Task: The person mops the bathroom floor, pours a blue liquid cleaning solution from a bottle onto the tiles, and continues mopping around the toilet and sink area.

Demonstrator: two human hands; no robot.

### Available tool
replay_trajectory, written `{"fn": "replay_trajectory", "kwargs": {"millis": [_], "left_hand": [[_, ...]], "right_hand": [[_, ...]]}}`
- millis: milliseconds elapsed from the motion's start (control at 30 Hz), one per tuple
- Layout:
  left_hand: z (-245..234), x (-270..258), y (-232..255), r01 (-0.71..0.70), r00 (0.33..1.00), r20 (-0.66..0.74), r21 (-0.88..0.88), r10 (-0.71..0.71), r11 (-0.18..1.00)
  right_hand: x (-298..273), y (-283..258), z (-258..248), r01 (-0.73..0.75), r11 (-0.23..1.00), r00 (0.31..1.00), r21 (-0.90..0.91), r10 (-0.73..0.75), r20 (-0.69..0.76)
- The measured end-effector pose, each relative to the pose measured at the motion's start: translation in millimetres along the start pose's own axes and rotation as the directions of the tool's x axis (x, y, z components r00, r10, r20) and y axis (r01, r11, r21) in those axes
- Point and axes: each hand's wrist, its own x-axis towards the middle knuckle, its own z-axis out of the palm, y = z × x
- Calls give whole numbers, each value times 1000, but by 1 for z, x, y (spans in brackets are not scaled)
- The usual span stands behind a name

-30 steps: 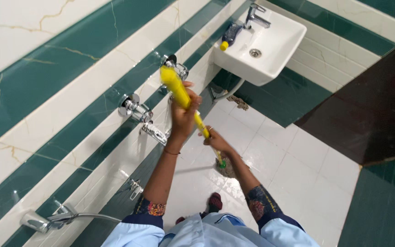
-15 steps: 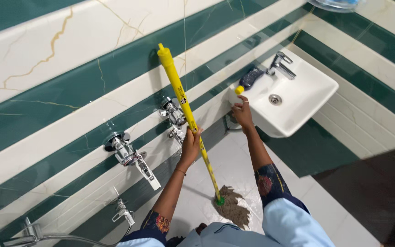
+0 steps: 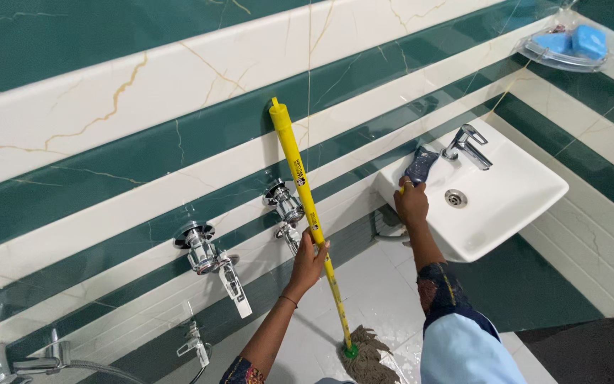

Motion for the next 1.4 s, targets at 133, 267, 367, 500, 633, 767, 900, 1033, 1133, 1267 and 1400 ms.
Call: {"fn": "replay_trajectory", "kwargs": {"millis": [133, 267, 367, 500, 633, 767, 900, 1033, 1133, 1267, 1400], "left_hand": [[10, -19, -5, -60, 997, -49, 22, 61, 998], [10, -59, 44, -123, 986, -100, 77, 130, 989], [16, -102, 99, -384, 923, 95, 214, 372, 898], [7, -148, 143, -620, 779, 246, 159, 577, 768], [-20, -207, 145, -338, 847, 441, 17, 296, 941], [-50, -260, 141, -352, 833, 460, 10, 308, 936], [-60, -293, 118, -452, 803, 471, 83, 365, 888], [-61, -313, 85, -586, 728, 496, 92, 474, 805], [-57, -330, 67, -665, 671, 481, 53, 564, 745], [-43, -348, 61, -705, 628, 436, -31, 644, 708], [-18, -363, 66, -701, 611, 417, -111, 673, 705]], "right_hand": [[-63, -13, -74, 130, 981, 990, 146, -120, -72], [-132, -46, -175, 59, 948, 986, 312, -105, 133], [-190, -67, -232, 90, 959, 933, 267, -175, 314], [-277, -99, -268, 137, 976, 883, 168, -198, 427], [-362, -128, -282, 95, 993, 898, 73, -117, 424], [-423, -150, -298, 24, 984, 946, 175, -79, 315], [-478, -158, -294, -295, 935, 890, 196, 194, 412], [-534, -152, -275, -464, 739, 874, 489, 292, 389], [-568, -146, -263, -591, 515, 807, 621, 371, 460], [-598, -143, -267, -591, 437, 804, 678, 386, 452], [-614, -126, -276, -575, 475, 811, 667, 437, 388]]}}
